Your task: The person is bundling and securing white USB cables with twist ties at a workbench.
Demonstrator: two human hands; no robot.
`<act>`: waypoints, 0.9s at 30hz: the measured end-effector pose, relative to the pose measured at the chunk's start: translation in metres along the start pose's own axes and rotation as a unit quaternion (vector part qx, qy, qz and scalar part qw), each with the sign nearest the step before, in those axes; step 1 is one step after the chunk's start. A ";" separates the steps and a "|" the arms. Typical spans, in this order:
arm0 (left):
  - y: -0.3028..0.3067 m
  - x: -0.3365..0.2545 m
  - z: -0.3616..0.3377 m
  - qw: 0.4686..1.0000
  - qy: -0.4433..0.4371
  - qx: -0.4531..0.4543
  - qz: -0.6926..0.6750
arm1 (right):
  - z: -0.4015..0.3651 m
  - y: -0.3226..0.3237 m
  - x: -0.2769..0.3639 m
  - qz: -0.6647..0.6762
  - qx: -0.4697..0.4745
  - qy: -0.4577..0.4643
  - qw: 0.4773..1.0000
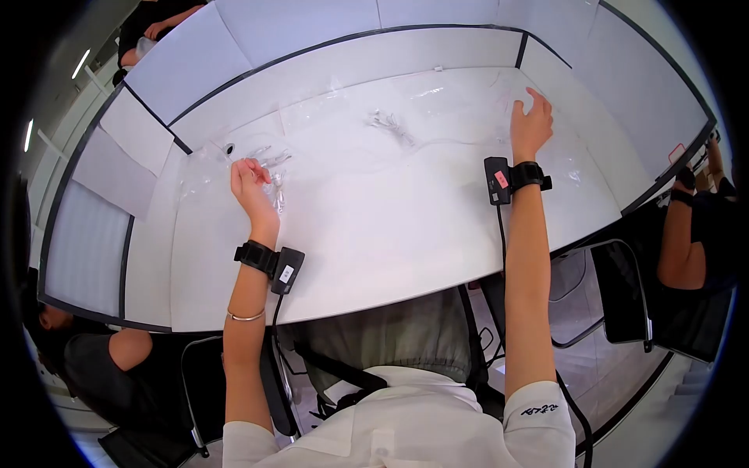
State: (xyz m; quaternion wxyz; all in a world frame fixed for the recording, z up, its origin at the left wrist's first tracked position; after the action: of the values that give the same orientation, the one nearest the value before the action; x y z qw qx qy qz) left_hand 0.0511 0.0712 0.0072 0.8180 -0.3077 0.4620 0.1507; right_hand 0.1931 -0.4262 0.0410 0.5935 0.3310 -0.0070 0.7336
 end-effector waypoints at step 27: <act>-0.034 -0.007 -0.020 0.993 0.028 0.105 0.040 | -0.031 -0.013 0.092 -0.019 0.188 0.165 0.968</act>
State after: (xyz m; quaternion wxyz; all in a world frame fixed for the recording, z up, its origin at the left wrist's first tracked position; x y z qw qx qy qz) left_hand 0.0522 0.0326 0.0172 0.8258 -0.2059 0.5099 0.1252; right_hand 0.1831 -0.3301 0.0571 0.5270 0.3109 0.2356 0.7550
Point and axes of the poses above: each hand's wrist, its own z-axis towards the middle knuckle, its own y-axis out of the back of the hand, x = y × z, the point moved 8 cm from there along z, towards the middle knuckle, and after that the axes turned 1 degree about y, right-handed, at the moved point
